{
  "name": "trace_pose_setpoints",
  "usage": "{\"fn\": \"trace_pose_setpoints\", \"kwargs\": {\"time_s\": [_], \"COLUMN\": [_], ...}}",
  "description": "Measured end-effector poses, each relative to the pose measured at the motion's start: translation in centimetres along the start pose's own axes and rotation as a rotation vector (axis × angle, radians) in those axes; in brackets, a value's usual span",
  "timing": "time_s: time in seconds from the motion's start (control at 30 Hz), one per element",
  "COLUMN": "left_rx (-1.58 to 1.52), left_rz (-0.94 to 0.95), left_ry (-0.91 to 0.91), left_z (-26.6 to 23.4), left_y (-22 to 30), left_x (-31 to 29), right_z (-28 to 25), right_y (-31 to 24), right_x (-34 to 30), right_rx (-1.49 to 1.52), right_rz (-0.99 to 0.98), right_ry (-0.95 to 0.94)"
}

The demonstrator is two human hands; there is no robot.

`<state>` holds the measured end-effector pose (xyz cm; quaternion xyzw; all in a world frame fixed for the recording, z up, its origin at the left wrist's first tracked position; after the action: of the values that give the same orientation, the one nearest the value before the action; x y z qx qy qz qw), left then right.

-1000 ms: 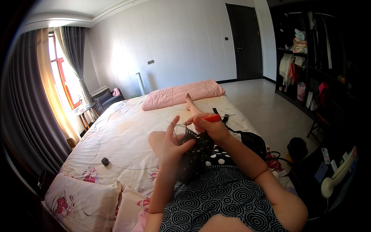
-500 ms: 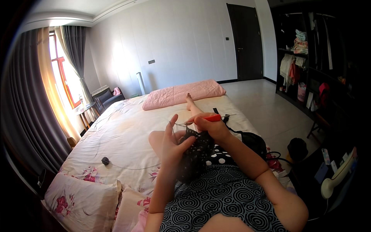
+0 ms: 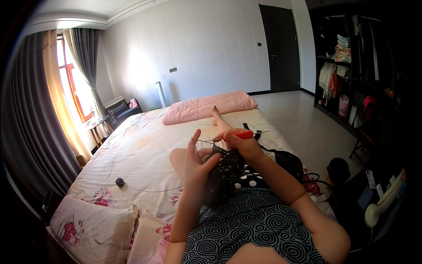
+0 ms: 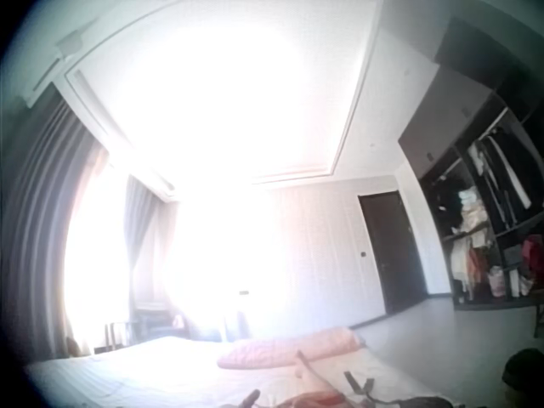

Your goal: The person lies on a bed and crochets a dark fabric using a red crochet hook and a ball of yarn. They manipulate the yarn and hook to create stitches, occasionally pausing to adjust the fabric or the yarn ball.

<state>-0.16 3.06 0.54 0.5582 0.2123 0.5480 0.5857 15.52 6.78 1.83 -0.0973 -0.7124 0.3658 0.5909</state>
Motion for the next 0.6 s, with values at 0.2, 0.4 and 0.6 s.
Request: {"fn": "trace_pose_setpoints", "kwargs": {"time_s": [0.2,0.4,0.6], "left_rx": [0.02,0.051,-0.016], "left_rz": [0.044,0.038,-0.084], "left_ry": [0.027,0.024,-0.039], "left_z": [0.2,-0.9,-1.6], "left_y": [0.4,0.8,1.2], "left_x": [-0.3,-0.4,-0.4], "right_z": [0.0,-0.5,-0.5], "right_y": [0.2,0.0,-0.7], "right_x": [0.0,-0.3,-1.2], "right_rx": [-0.036,0.011,0.119], "right_rz": [0.006,-0.028,0.044], "right_ry": [0.019,0.034,0.074]}}
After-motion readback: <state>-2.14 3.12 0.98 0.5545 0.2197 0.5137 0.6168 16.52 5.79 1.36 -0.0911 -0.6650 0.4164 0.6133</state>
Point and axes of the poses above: each hand's wrist, its own x-axis towards the middle knuckle, its own z-axis out of the palm, y = z × x, the point moved 1 cm from there along x, towards the middle knuckle, and after that the axes turned 12 degrees about -z, right-handed, at the moved point
